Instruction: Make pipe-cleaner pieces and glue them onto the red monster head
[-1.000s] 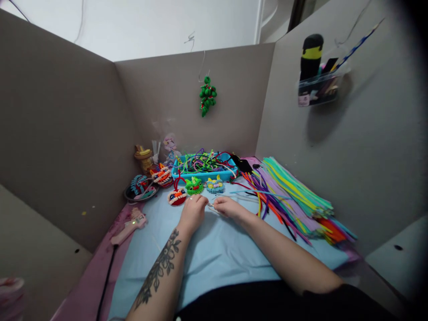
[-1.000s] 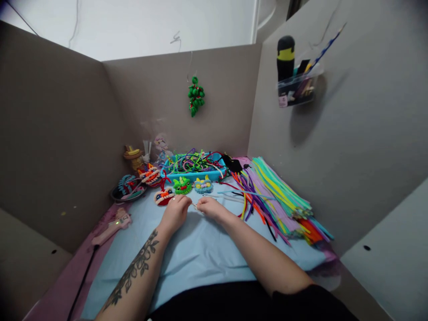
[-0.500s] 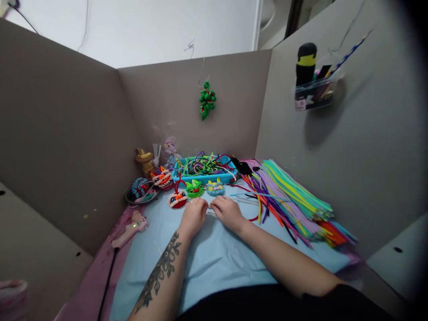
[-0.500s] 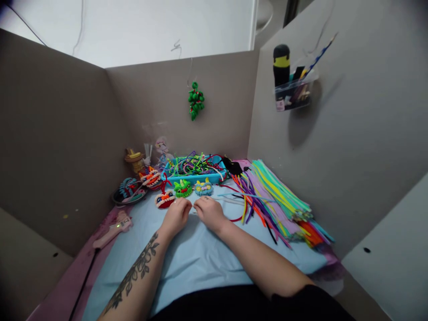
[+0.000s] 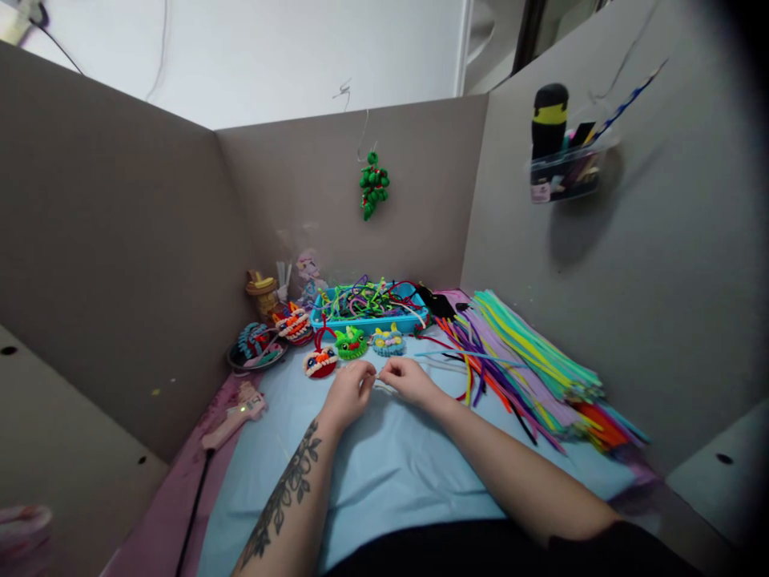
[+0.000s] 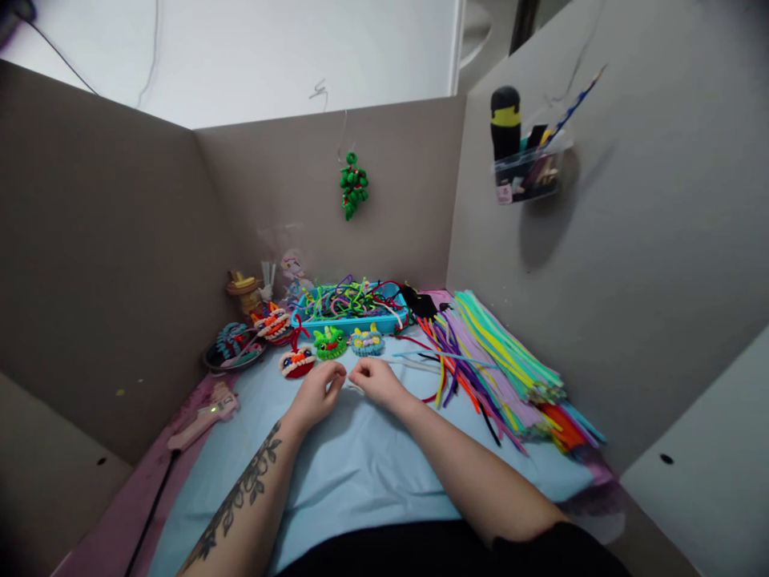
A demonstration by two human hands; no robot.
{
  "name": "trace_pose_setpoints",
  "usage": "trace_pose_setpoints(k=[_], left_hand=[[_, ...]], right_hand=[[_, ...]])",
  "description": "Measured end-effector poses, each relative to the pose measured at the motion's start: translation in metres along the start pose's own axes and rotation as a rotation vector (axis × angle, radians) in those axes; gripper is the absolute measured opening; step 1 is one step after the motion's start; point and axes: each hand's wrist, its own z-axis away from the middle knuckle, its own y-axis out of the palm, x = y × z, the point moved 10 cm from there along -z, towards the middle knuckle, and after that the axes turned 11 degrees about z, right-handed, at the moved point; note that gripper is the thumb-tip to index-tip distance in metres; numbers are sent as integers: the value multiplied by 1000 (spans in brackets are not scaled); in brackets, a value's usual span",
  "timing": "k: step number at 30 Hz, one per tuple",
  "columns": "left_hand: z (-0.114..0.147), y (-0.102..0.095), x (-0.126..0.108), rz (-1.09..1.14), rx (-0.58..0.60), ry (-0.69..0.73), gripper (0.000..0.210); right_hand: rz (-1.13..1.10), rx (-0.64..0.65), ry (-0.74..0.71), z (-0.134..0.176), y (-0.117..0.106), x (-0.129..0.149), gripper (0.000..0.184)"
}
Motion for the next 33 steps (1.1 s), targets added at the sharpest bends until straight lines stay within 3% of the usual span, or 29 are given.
trace_pose_setpoints(k=[3, 7, 15, 24, 33], left_hand=[[0, -4, 8, 8, -24, -16, 13], [0, -20, 27, 4, -147, -57, 17], [1, -24, 38, 43, -223, -120, 18], [3, -16, 53, 181, -234, -259, 11], [-1, 0, 40, 386, -174, -283, 17]], right_hand=[[106, -12, 22, 0, -1, 3, 15], [307, -33, 31, 4, -5, 8, 12], [510, 39, 18, 6, 16, 4, 9], [291, -91, -44, 9, -1, 16, 15], [103, -211, -130, 12, -11, 25, 11]])
